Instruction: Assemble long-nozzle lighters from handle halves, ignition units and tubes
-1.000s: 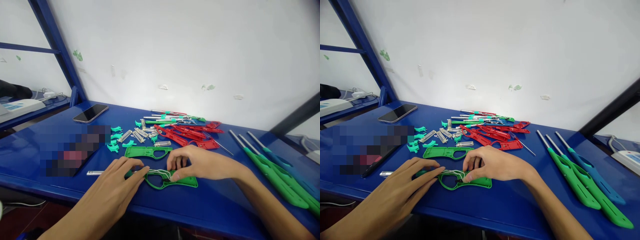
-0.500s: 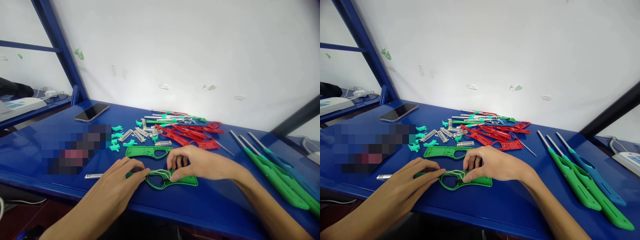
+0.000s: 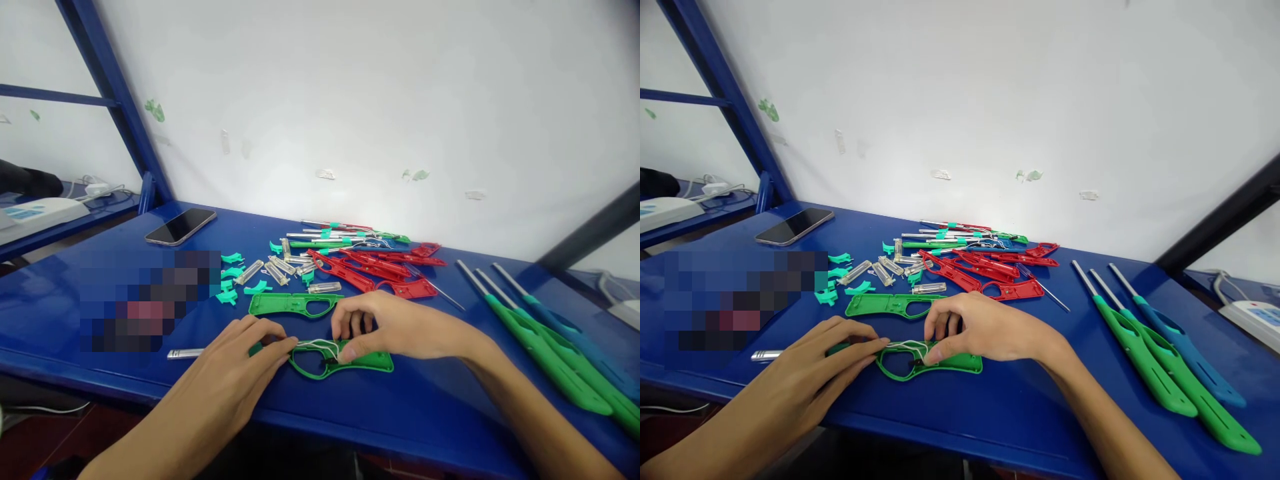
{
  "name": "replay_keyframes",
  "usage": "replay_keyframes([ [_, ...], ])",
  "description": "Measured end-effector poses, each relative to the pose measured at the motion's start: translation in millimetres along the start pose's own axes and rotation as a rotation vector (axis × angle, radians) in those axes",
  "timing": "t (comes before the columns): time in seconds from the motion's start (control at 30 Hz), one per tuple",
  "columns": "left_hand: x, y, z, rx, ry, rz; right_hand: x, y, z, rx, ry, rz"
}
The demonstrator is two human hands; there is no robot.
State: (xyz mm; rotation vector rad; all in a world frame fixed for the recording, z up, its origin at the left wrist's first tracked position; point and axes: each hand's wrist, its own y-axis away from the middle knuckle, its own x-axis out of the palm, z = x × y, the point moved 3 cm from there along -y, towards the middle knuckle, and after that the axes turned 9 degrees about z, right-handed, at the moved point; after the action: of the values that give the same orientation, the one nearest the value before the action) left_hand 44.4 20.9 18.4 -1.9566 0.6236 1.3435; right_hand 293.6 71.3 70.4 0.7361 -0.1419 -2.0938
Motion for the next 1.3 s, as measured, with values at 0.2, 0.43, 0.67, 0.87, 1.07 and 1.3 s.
replay_keyframes([
  [0.2,-15.2,-3.4,5.3,-0.073,-0.044,-0.069,-0.9,0.7,1.3,-0.004,0.016,0.007],
  [0.43,-58.0,9.0,52.0,-0.290,-0.236,-0.301,-0.3,7.6,6.0,-0.006,0.003,0.017],
  [0.67,-51.4,13.0,81.5,-0.405,-0.212,-0.181,3.4,1.5,2.0,0.015,0.035,-0.001],
  [0.87,-49.1,8.6,78.7,-0.367,-0.183,-0.144,3.3,2.4,4.7,-0.005,0.122,-0.007],
  [1.07,-47.4,10.1,79.9,-0.373,-0.184,-0.132,3.9,5.7,6.9,-0.034,0.138,-0.005],
  [1.3,-46.2,10.3,80.8,-0.379,-0.146,-0.155,3.9,5.9,5.9,-0.010,0.154,-0.023],
])
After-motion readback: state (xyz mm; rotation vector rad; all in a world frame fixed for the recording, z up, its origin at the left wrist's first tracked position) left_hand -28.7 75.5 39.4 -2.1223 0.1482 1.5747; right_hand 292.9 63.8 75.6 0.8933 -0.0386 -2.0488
